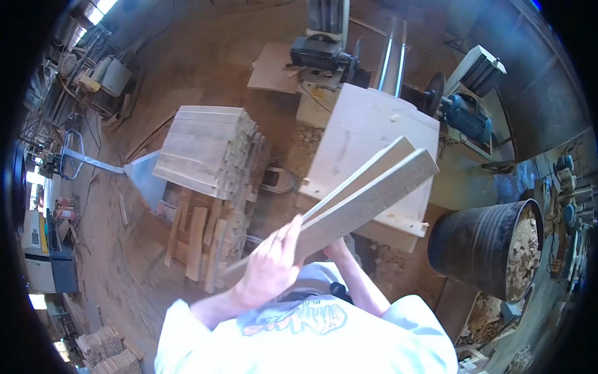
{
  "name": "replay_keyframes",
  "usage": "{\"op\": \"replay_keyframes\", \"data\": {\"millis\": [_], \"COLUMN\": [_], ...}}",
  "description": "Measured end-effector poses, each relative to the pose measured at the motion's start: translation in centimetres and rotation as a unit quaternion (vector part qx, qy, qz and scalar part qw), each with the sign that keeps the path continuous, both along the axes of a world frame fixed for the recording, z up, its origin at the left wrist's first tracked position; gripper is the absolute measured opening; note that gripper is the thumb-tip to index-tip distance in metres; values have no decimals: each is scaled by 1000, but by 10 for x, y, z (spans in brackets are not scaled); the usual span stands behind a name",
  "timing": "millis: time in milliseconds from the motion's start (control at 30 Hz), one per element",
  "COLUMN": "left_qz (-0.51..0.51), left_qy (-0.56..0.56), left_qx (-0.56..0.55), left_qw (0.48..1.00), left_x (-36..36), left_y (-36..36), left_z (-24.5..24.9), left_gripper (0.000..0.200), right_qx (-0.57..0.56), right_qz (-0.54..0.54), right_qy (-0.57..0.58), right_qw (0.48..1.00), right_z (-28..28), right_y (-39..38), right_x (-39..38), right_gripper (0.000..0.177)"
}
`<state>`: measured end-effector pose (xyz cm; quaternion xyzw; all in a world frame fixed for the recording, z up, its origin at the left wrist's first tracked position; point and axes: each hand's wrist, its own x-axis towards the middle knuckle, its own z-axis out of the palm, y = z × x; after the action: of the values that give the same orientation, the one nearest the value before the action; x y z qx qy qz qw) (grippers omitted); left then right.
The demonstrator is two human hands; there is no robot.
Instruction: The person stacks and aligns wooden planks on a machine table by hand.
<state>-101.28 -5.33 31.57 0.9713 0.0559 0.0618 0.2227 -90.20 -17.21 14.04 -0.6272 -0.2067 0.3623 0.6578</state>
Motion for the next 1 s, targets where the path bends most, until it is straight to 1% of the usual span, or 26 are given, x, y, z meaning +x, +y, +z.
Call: {"op": "replay_keyframes", "data": {"millis": [33,100,133,167,200,233,300,333,367,400,433,500,533,567,600,633,667,733,767,800,833,867,900,933,967,1000], "left_qz": [-16,-55,-69,-82,-101,-119,-162,-190,-224,-242,-263,-296,-303,-300,-318,-335,-338,-289,-300,-284,-272,-272,-274,-267,-263,-261], "left_qy": [-55,-61,-60,-56,-66,-76,-68,-55,-22,1,23,69,85,129,152,174,173,256,277,323,364,369,309,237,242,223], "left_qx": [40,12,-36,-51,-50,-48,-31,-16,21,25,27,10,-31,-44,-58,-71,-76,-133,-152,-141,-125,-133,34,201,193,225], "left_qw": [998,996,995,994,991,989,984,980,974,970,964,953,949,944,934,923,922,913,900,892,882,879,910,912,914,912], "left_x": [38,97,121,143,164,184,224,244,265,285,304,342,354,368,384,400,416,439,456,466,476,483,487,491,493,494], "left_y": [-14,-32,-36,-41,-47,-52,-57,-56,-53,-51,-49,-47,-48,-47,-43,-39,-36,-29,-26,-25,-25,-30,-37,-43,-47,-50], "left_z": [-3,2,6,8,10,10,7,4,1,-2,-5,-23,-24,-31,-46,-58,-73,-99,-116,-128,-137,-151,-170,-187,-204,-222], "left_gripper": [76,77,78,79,80,80,83,85,86,85,85,82,79,80,80,81,81,80,76,72,71,71,77,87,87,94], "right_qx": [8,26,47,74,116,158,225,259,293,315,279,243,241,240,239,236,210,173,162,150,140,125,111,91,82,64], "right_qz": [-19,-55,-74,-91,-102,-115,-238,-301,-365,-335,-354,-412,-422,-431,-439,-445,-448,-450,-434,-418,-422,-409,-394,-421,-418,-359], "right_qy": [-9,-8,17,51,115,179,238,262,280,293,325,338,337,367,396,394,395,400,386,375,383,379,374,376,379,341], "right_qw": [1000,998,996,992,981,964,915,880,838,839,831,810,806,788,770,769,774,780,798,813,809,821,832,820,822,866], "right_z": [1,0,-1,-3,-6,-8,-5,-5,-6,-37,-32,-45,-53,-61,-65,-63,-60,-58,-58,-61,-65,-69,-71,-66,-60,-55], "right_y": [-7,-21,-28,-36,-45,-54,-56,-54,-55,-64,-64,-57,-58,-57,-57,-56,-56,-56,-57,-60,-63,-65,-67,-65,-69,-77], "right_x": [22,63,81,97,111,124,141,146,151,151,154,154,153,152,152,150,147,153,152,145,143,146,145,142,143,143], "right_gripper": [67,66,65,64,62,60,63,65,68,84,95,92,92,92,92,92,92,92,88,84,84,84,84,78,78,77]}}
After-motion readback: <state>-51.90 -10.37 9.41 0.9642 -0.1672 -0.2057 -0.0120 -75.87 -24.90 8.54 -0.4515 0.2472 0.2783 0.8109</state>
